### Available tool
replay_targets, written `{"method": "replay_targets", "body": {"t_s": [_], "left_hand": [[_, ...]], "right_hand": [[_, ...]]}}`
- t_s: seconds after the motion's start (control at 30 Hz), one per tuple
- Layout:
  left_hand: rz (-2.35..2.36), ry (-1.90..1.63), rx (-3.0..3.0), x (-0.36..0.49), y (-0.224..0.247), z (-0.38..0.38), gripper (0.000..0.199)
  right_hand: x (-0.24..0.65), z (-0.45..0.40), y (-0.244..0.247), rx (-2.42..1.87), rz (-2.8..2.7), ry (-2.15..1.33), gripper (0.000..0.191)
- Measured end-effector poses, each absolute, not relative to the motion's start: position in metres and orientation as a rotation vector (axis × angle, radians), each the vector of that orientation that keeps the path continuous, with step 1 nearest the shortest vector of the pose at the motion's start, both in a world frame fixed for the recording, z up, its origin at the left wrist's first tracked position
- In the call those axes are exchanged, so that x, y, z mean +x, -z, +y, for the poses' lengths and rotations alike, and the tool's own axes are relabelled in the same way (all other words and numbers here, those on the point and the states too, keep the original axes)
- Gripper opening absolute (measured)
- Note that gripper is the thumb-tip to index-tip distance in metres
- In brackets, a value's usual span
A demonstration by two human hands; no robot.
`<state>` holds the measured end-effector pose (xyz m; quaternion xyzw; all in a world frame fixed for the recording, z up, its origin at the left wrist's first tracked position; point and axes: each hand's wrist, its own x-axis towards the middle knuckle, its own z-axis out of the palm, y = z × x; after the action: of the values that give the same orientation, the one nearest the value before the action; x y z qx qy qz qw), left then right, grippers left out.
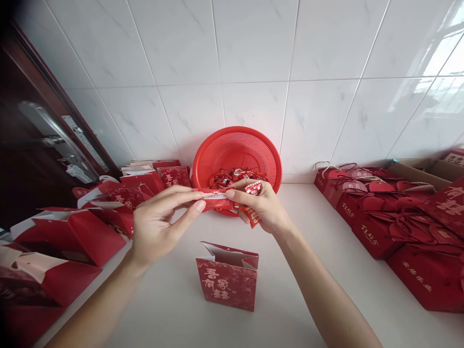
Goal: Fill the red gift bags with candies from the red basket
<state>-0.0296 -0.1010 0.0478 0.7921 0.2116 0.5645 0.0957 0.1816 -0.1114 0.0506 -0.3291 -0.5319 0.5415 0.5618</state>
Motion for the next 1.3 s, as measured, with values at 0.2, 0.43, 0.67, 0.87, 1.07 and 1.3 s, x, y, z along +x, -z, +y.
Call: {"method": "replay_targets", "body": {"t_s": [0.2,0.43,0.67,0.87,1.07,1.3], "left_hand": [[0.627,-1.671,2.344,-0.0301,-0.0474,-0.1005,0.015],[0.610,-1.661,2.307,-0.0297,-0.0465,-0.0990,0.017],[0.656,-1.632,2.272,-0.0298,-0.0461,-0.0985,0.014],[0.679,-1.553,2.178,-0.0277,-0.0480,-0.0999,0.012],[0.697,-1.507,2.136,-0.0263,-0.0465,-0.1000,0.017],[0.720,-1.480,2.137,-0.0278,-0.0428,-0.0975,0.019]], "right_hand": [[0.1819,-0.1119,-0.0513,-0.786,-1.253,-1.269,0.031],[0.1820,-0.1119,-0.0508,-0.770,-1.255,-1.276,0.029],[0.1823,-0.1107,-0.0499,-0.779,-1.267,-1.261,0.029],[0.1816,-0.1108,-0.0487,-0.799,-1.274,-1.246,0.030],[0.1805,-0.1109,-0.0485,-0.794,-1.276,-1.248,0.029],[0.1802,-0.1112,-0.0499,-0.794,-1.268,-1.251,0.029]]}}
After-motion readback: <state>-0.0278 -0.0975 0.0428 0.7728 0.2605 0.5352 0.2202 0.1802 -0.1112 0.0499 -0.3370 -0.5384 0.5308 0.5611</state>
